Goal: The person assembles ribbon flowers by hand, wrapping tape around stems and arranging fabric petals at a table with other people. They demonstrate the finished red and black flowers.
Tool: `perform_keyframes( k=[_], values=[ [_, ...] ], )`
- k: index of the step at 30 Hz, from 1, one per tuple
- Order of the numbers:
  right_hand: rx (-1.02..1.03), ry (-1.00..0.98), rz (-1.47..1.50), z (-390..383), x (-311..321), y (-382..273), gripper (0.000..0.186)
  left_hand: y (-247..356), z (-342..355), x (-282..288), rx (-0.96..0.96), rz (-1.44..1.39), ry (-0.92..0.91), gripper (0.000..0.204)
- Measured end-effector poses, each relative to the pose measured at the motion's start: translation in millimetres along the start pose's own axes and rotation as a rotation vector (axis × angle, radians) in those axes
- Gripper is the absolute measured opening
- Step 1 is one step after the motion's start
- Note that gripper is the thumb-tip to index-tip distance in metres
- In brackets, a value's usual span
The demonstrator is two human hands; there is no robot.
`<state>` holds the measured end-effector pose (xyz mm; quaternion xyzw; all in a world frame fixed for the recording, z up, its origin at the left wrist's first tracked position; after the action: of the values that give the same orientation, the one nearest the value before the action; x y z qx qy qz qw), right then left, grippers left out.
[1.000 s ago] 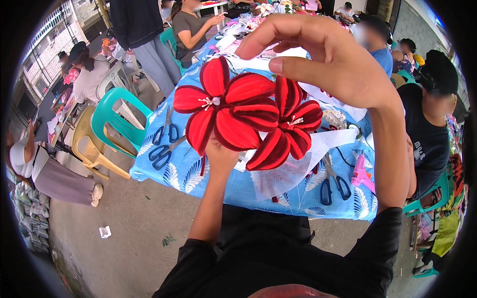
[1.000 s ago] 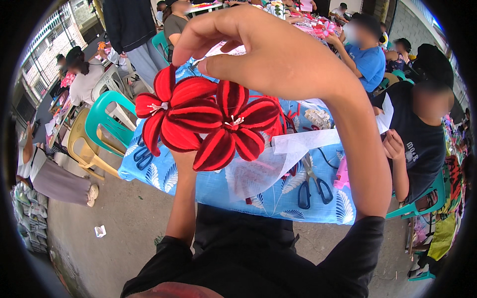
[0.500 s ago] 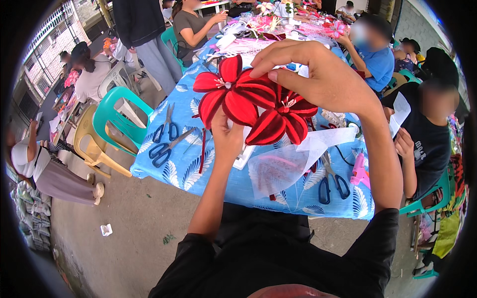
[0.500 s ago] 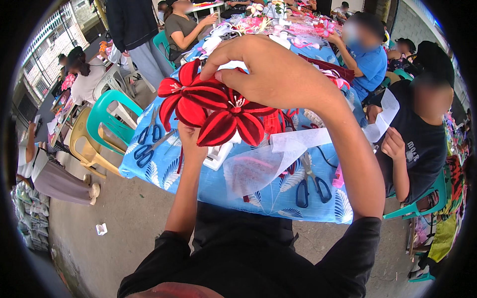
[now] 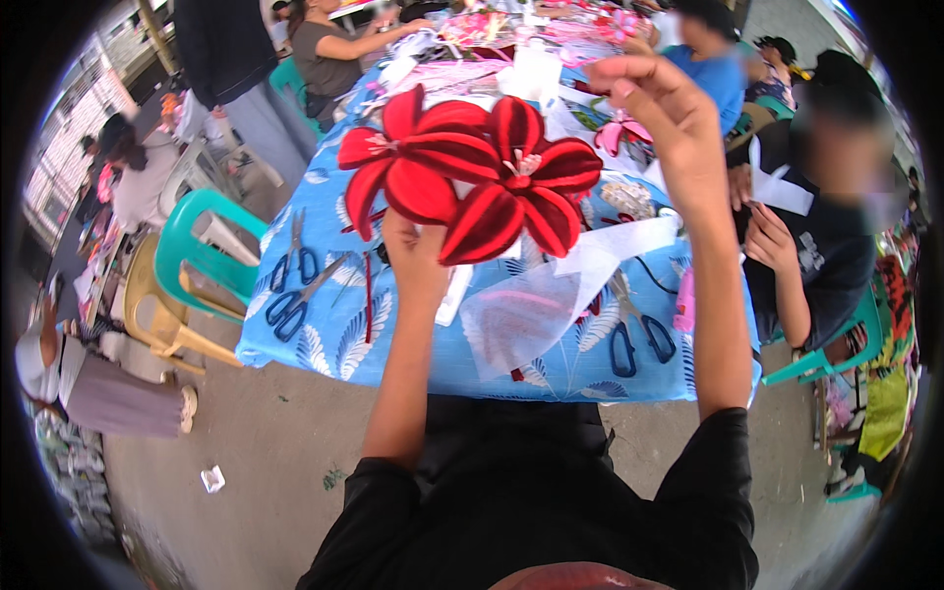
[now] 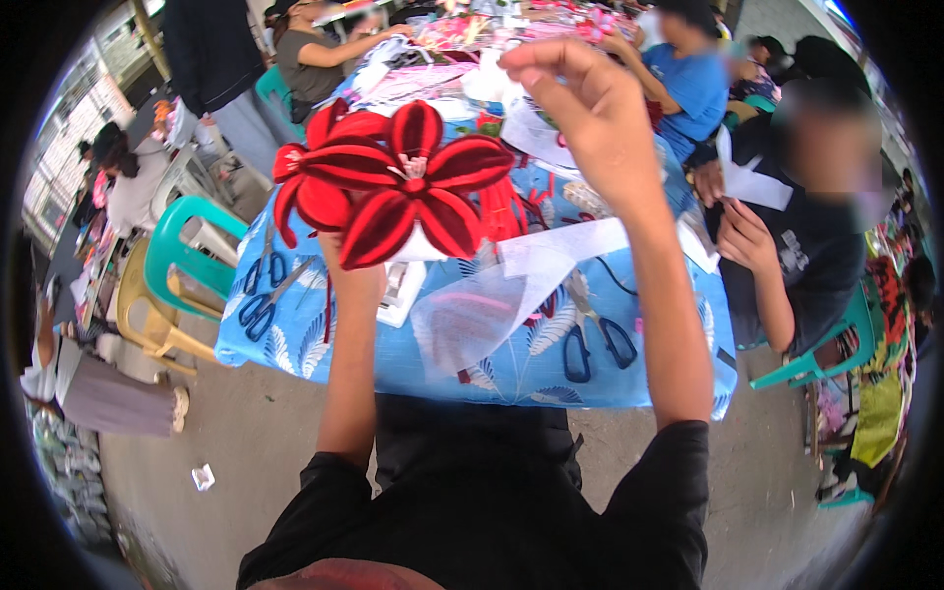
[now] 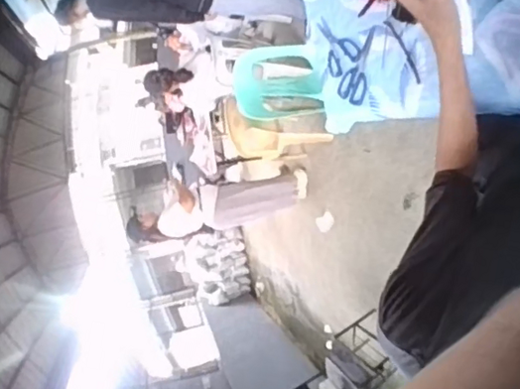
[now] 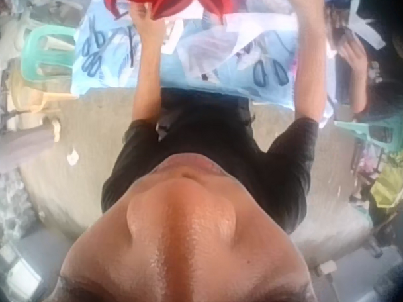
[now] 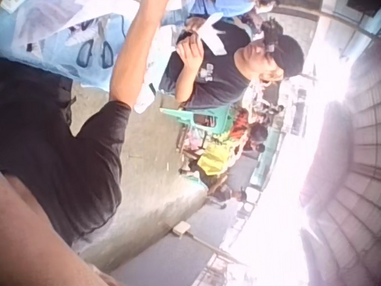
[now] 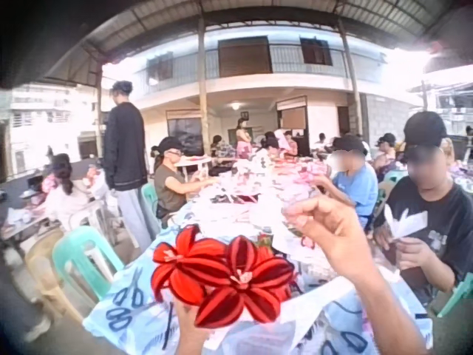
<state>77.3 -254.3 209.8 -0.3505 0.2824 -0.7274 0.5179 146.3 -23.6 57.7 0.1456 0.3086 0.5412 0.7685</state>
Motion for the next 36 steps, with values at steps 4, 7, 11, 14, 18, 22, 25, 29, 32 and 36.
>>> perform_keyframes(
  k=[4, 7, 11, 14, 18, 22, 25, 29, 32, 36],
  values=[
    [-0.134, -0.006, 0.114, -32, 1, 49, 0.016, -22, -1, -3, 0.234, -0.272, 0.226, 0.036],
    [-0.181, -0.086, 0.108, -41, -28, 70, 0.019, -13, 25, -22, 0.175, -0.298, 0.122, 0.036],
    [-0.109, 0.081, 0.226, -38, -41, 77, 0.023, -40, 42, -39, 0.262, -0.336, 0.018, 0.03],
    [-0.065, 0.118, 0.367, -33, -40, 92, 0.024, -61, 42, -48, 0.26, -0.308, -0.066, 0.029],
    [-0.057, 0.054, 0.306, -38, -47, 113, 0.033, -72, 31, -46, 0.157, -0.251, -0.107, 0.033],
    [-0.011, 0.09, 0.173, -61, -57, 96, 0.036, -75, 6, -22, -0.013, 0.108, -0.197, 0.054],
    [-0.03, 0.16, 0.185, -81, -59, 103, 0.041, -73, -5, -16, -0.111, 0.334, -0.252, 0.082],
    [0.096, 0.157, 0.179, -83, -63, 84, 0.042, -87, -21, 17, -0.168, 0.533, -0.36, 0.097],
    [0.161, 0.164, 0.156, -83, -63, 83, 0.041, -100, -32, 26, -0.04, 0.45, -0.335, 0.1],
    [0.189, 0.179, 0.031, -88, -59, 84, 0.037, -92, -33, 14, -0.055, 0.489, -0.34, 0.101]
  ],
)
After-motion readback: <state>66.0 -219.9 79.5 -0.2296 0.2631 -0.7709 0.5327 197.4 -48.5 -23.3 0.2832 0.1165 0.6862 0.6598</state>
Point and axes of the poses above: each hand's wrist, its own z-axis towards the middle knuckle, its own x-axis out of the back of the hand, y = z × x, the point moved 6 cm from there along z, towards the middle knuckle, and after that the axes turned 12 degrees about -x, right-handed, at the moved point
